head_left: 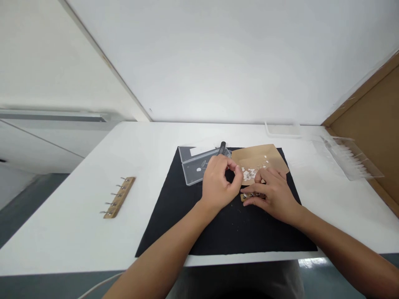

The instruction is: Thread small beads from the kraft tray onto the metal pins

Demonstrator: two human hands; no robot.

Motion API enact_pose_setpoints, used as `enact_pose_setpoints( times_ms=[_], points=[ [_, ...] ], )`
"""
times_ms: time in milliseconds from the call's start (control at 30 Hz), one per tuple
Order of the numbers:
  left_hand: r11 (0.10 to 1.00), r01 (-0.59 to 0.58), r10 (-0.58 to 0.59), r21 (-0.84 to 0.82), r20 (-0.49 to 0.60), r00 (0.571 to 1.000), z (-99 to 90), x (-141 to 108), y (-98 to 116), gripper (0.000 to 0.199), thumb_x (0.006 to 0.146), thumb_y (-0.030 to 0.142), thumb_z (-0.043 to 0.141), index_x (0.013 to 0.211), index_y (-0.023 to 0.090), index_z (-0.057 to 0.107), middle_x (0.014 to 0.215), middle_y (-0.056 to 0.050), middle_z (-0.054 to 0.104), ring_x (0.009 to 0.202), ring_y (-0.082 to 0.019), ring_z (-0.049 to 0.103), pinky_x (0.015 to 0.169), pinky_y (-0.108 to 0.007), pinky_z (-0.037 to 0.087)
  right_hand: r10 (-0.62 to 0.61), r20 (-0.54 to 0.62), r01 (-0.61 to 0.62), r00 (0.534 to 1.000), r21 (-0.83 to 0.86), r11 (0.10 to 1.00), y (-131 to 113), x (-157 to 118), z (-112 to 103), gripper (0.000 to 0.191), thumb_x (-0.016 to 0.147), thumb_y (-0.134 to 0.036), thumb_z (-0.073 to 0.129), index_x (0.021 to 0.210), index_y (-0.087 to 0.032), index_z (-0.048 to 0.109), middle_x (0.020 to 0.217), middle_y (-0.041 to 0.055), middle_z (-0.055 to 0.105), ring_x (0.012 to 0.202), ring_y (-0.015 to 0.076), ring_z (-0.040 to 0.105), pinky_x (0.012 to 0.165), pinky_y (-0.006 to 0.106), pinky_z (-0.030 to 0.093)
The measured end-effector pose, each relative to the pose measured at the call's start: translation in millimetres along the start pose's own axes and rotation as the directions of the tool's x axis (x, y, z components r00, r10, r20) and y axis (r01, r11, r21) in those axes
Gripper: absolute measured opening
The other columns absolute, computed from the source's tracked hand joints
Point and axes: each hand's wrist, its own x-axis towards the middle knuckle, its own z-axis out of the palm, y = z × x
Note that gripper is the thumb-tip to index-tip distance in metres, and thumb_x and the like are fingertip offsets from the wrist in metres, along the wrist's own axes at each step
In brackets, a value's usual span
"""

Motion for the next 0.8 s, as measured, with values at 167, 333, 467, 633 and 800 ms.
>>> enact_pose_setpoints(
  times_ms=[167, 333, 467, 633, 800],
  points=[
    [1.0, -0.014, 0.014, -0.005, -0.009, 1.0, 2.4, -0.9, 0.2, 0.013, 0.095, 0.02, 0.058, 0.083, 0.021, 0.055, 0.079, -0.002, 0.058, 0.078, -0.018, 0.057, 0.068, -0.031, 0.049, 0.017, 0.015, -0.016, 1.0, -0.022, 1.0, -0.4, -1.4, 3.5, 0.027, 0.082, -0.052, 0.088, 0.105, -0.039, 0.083, 0.091, 0.0016, 0.06, 0.088, 0.0208, 0.052, 0.084, 0.038, 0.032],
    [1.0, -0.007, 0.007, -0.012, -0.011, 1.0, 3.2, -1.4, 0.5, 0.011, 0.094, 0.019, 0.058, 0.083, 0.021, 0.055, 0.079, -0.001, 0.058, 0.078, -0.018, 0.056, 0.067, -0.031, 0.048, 0.023, 0.021, -0.023, 1.0, -0.017, 1.0, -1.2, -1.0, 3.6, 0.026, 0.084, -0.051, 0.088, 0.105, -0.038, 0.082, 0.092, 0.0016, 0.059, 0.09, 0.0211, 0.052, 0.083, 0.038, 0.031],
    [1.0, -0.005, 0.005, -0.011, -0.006, 1.0, 3.4, -1.6, 0.8, 0.011, 0.094, 0.02, 0.058, 0.084, 0.021, 0.055, 0.079, -0.002, 0.058, 0.078, -0.018, 0.055, 0.066, -0.031, 0.047, 0.023, 0.023, -0.023, 0.999, -0.012, 1.0, -1.5, -0.2, 3.3, 0.023, 0.084, -0.049, 0.088, 0.104, -0.038, 0.083, 0.091, 0.0016, 0.059, 0.089, 0.0208, 0.051, 0.083, 0.038, 0.03],
    [1.0, -0.013, 0.013, -0.009, -0.002, 1.0, 4.6, -2.1, 0.6, 0.011, 0.094, 0.02, 0.058, 0.083, 0.021, 0.055, 0.079, -0.002, 0.059, 0.078, -0.018, 0.056, 0.066, -0.03, 0.046, 0.027, 0.017, -0.027, 0.999, -0.022, 0.999, -1.0, 0.0, 5.3, 0.025, 0.083, -0.051, 0.088, 0.103, -0.037, 0.083, 0.09, 0.0016, 0.059, 0.089, 0.0211, 0.051, 0.083, 0.039, 0.029],
    [1.0, -0.015, 0.015, -0.02, -0.002, 1.0, 5.8, -2.4, 0.7, 0.012, 0.093, 0.019, 0.058, 0.082, 0.021, 0.055, 0.078, -0.001, 0.059, 0.076, -0.017, 0.055, 0.067, -0.031, 0.046, 0.04, 0.032, -0.039, 0.999, -0.018, 0.999, -1.2, 0.4, 5.0, 0.027, 0.084, -0.054, 0.085, 0.104, -0.037, 0.083, 0.091, 0.0021, 0.059, 0.09, 0.0213, 0.051, 0.084, 0.038, 0.029]
  ],
)
